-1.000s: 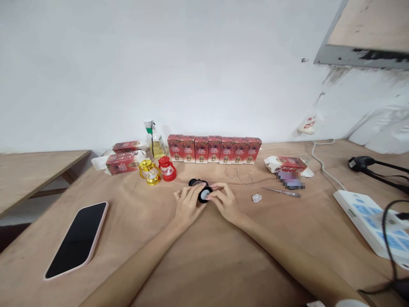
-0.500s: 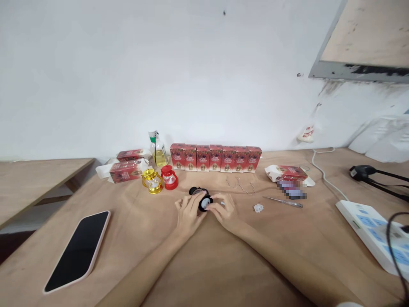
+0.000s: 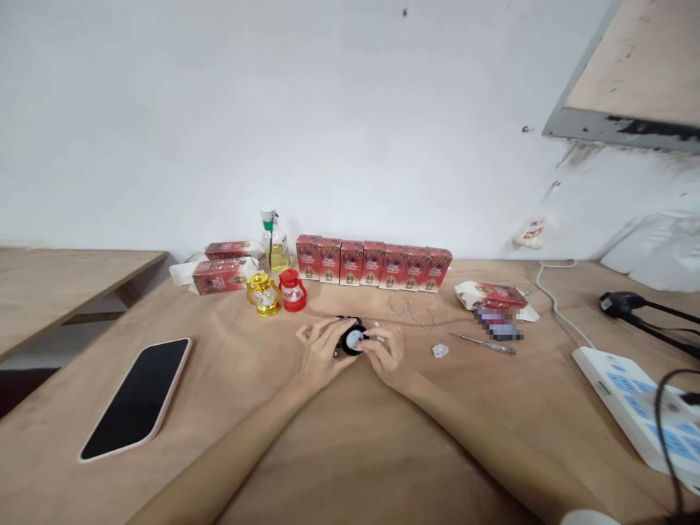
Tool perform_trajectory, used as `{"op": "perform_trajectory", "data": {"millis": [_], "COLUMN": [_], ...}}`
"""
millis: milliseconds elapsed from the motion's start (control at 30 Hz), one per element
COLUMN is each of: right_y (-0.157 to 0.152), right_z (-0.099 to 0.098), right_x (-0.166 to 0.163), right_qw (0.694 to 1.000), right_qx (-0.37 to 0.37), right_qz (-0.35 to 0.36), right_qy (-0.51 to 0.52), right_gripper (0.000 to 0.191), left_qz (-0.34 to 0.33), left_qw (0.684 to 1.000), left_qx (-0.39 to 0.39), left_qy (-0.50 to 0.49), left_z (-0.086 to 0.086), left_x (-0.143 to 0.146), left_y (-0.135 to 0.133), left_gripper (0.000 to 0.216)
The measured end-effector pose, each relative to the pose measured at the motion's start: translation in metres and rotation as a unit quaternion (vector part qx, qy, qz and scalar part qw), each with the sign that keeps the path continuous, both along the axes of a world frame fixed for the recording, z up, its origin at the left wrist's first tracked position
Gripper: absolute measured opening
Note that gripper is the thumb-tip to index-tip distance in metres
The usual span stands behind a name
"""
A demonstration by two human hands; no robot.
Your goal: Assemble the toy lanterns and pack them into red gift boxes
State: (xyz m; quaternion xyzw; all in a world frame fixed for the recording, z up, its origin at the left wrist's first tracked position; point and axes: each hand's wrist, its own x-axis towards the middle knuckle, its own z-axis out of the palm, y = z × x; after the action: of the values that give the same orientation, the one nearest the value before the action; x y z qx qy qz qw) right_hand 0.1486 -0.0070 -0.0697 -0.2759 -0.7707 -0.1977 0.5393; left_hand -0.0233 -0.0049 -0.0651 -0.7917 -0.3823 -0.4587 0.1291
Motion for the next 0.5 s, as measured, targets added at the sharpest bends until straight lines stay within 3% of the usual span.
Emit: {"op": "perform_trajectory", "data": {"millis": [267,500], "right_y": [0.0032,0.0032], "right_z": [-0.0067,-0.0054], "right_x": [0.0002,0.0003], "right_qw": [1.0,0.999], "right_qx": [0.021,0.018], "right_qz": [-0.01,0.035], "right_qy": [0.012,-0.003], "right_gripper": [0.015,0.014], "left_qz": [-0.035,-0.052], "left_qw": [0.999,0.998], "left_qx": [-0.011,-0.03], "left_qy": [0.019,0.028], "left_z": [-0.0013,-0.0027], "left_x": [0.0011,0.0011], "left_y": [0.0018,0.003], "left_gripper": [0.04,0.045]}}
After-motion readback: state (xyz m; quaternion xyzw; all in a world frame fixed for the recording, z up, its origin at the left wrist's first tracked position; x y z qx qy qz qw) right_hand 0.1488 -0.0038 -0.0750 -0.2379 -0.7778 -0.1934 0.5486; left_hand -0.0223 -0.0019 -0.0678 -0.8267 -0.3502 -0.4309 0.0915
